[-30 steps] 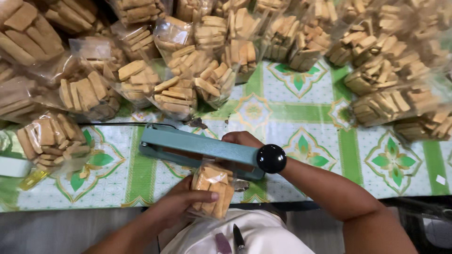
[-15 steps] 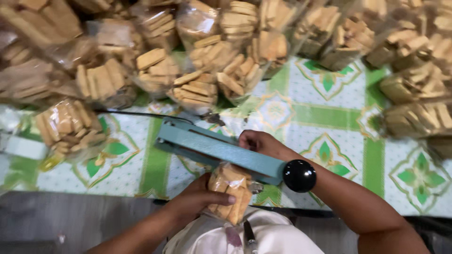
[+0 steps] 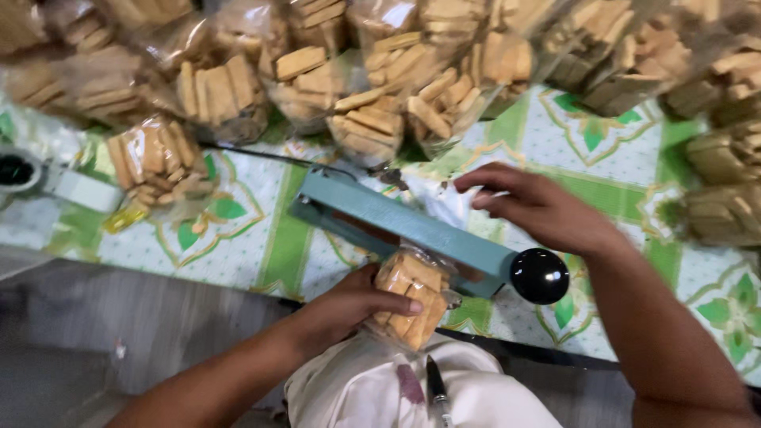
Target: The person packs rectangular biscuits into clear plastic bags and seals them using a handheld heat sealer. The person repeatedly arranges the biscuits, folds the bag opening, and uses the sealer to close the package before placing it on the table.
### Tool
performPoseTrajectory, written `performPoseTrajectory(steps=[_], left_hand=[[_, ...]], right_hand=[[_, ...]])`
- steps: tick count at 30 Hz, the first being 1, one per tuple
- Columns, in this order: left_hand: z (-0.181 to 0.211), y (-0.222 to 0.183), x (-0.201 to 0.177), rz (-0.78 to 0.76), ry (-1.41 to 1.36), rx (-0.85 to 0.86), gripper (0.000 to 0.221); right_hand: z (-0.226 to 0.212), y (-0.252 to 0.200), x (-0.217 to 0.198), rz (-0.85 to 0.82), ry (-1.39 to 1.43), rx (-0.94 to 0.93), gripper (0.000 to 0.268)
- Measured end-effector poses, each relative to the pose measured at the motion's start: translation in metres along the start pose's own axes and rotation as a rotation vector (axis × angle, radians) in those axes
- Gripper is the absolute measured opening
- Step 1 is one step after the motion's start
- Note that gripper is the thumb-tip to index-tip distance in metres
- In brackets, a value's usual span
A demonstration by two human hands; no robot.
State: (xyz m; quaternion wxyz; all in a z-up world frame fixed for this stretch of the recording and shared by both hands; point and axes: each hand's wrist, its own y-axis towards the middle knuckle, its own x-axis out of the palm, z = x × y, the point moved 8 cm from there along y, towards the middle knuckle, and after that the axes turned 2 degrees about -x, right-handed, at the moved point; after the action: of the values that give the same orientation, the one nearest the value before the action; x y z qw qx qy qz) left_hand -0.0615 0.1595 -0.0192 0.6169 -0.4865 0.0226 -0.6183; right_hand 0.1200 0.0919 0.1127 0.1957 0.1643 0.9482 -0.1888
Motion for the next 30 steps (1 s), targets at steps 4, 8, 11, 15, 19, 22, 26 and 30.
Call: performPoseTrajectory(steps=[4, 8, 11, 15, 19, 22, 26, 30], left_hand=[[-0.001, 0.001, 0.001, -0.040, -0.006, 0.016, 0.064], [-0.004, -0.002, 0.002, -0.045, -0.029, 0.004, 0.061], [-0.002, -0.001, 0.006, -0.072, -0.062, 0.013, 0.060], [-0.002, -0.006, 0.007, -0.073, -0.083, 0.019, 0.059], [0.000, -0.007, 0.008, -0.061, -0.087, 0.006, 0.059], [-0.001, -0.006, 0.007, -0.019, -0.092, -0.036, 0.058], [0.000, -0.005, 0.011, -0.047, -0.052, -0.088, 0.057], [0.007, -0.007, 0.018, -0.104, -0.074, -0.048, 0.057]], right_hand=[[-0.010, -0.038, -0.008, 0.101, -0.411, 0.135, 0.029], [0.038, -0.033, 0.027, 0.036, -0.652, 0.216, 0.034], [0.076, -0.011, 0.034, 0.068, -0.527, 0.225, 0.033], [0.115, 0.008, 0.039, -0.028, -0.320, 0.348, 0.031], [0.129, 0.005, 0.040, -0.041, -0.237, 0.464, 0.024], [0.125, 0.003, 0.042, -0.012, -0.333, 0.428, 0.022], [0.109, 0.004, 0.039, 0.049, -0.396, 0.270, 0.019], [0.097, 0.002, 0.034, 0.108, -0.402, 0.218, 0.017]])
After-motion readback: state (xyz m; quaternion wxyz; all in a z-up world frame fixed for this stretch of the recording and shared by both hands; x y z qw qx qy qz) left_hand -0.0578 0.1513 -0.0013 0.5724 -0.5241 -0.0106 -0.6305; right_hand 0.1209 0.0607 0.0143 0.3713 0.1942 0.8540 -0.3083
